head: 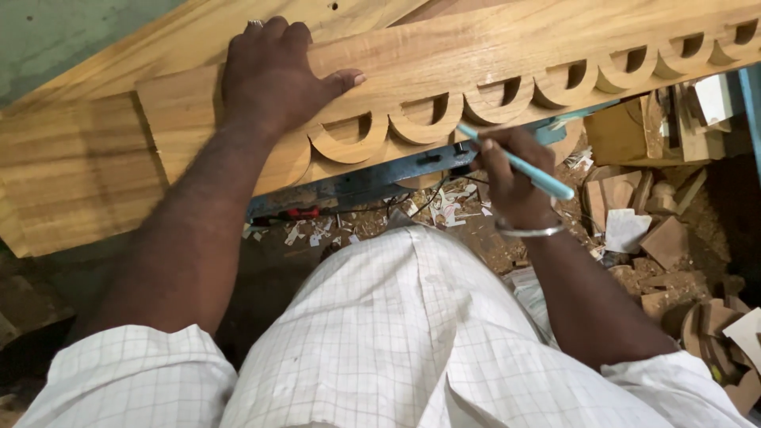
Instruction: The recorder uses a pen to mark cutting lines or designs on a decorative wooden board.
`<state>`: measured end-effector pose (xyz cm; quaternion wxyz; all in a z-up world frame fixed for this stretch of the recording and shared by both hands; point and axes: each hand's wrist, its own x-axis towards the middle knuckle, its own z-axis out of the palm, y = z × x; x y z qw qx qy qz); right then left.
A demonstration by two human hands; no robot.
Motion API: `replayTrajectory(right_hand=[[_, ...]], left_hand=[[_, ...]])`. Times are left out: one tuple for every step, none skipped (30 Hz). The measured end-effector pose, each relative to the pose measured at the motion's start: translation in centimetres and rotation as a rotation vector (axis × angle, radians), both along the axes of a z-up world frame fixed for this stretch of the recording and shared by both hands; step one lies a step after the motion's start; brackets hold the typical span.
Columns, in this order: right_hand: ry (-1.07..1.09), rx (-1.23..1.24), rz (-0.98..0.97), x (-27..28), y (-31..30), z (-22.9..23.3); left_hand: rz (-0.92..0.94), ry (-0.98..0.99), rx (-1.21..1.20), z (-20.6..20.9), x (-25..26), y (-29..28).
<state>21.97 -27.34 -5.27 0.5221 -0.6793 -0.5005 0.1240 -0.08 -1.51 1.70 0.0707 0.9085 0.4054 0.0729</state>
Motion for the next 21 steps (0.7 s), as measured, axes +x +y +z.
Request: replayTrajectory(right_hand=[[0.066, -0.008, -0.012, 0.2, -0.4, -0.5], [0.062, -0.008, -0.01, 0.2, -0.6, -0.1], [0.061, -0.056, 0.022, 0.1, -0.7, 0.2], [0.062, -0.105, 0.056, 0.1, -0.9, 0.6], [0.059, -0.104, 0.059, 0.3, -0.8, 0.3], [0.162, -0.049, 0.057, 0.6, -0.6, 0.0], [0.264, 0.007, 0.054, 0.8, -0.4, -0.3], [0.265, 0.007, 0.061, 0.8, -0.2, 0.1], [0.267, 0.03, 0.037, 0.8, 0.0, 0.4], [0.268, 0.05, 0.007, 0.9, 0.0, 0.8], [0.267, 0.048, 0.01, 0.8, -0.1, 1.6], [0.183, 0.059, 0.019, 0.7, 0.1, 2.5], [0.099, 0.07, 0.027, 0.5, 0.3, 3.4], [0.102, 0.073, 0.049, 0.4, 0.3, 4.0], [-0.053, 0.07, 0.029, 0.1, 0.3, 4.6], [-0.207, 0.073, 0.019, -0.1, 0.5, 5.2], [-0.205, 0.081, 0.051, -0.2, 0.9, 5.2], [-0.17, 0.106, 0.101, -0.2, 1.4, 5.3], [-0.134, 0.129, 0.151, -0.3, 1.9, 5.3], [-0.138, 0.136, 0.187, -0.7, 2.8, 5.9], [-0.083, 0.147, 0.235, -1.3, 3.6, 6.4]], left_hand=[[0.003, 0.003, 0.006, 0.0, 0.1, 0.0], [0.005, -0.001, 0.006, 0.0, 0.2, 0.0], [0.007, 0.019, 0.001, 0.0, 0.2, 0.0], [0.01, 0.041, -0.005, 0.1, 0.2, -0.1], [0.014, 0.039, -0.004, 0.1, 0.3, -0.1], [0.021, 0.046, -0.011, 0.2, 0.3, -0.1], [0.028, 0.054, -0.017, 0.3, 0.3, -0.1], [0.035, 0.054, -0.017, 0.4, 0.2, -0.2], [0.043, 0.052, -0.022, 0.4, 0.1, -0.2], [0.047, 0.049, -0.03, 0.4, 0.3, -0.3], [0.05, 0.048, -0.033, 0.7, 0.4, -0.5], [0.049, 0.058, -0.035, 1.0, 0.4, -0.6], [0.048, 0.067, -0.037, 1.4, 0.2, -0.7], [0.07, 0.068, -0.033, 1.8, 0.3, -0.9], [0.094, 0.078, -0.075, 2.1, 0.2, -1.1], [0.13, 0.085, -0.116, 2.5, -0.1, -1.3], [0.163, 0.085, -0.112, 1.6, -0.1, -1.1], [0.122, 0.042, -0.083, 0.7, -0.1, -0.6], [0.081, 0.001, -0.052, -0.3, -0.2, -0.1], [0.116, -0.006, -0.047, -0.7, -0.3, 0.0], [0.067, -0.033, 0.03, -1.2, -0.3, 0.2]])
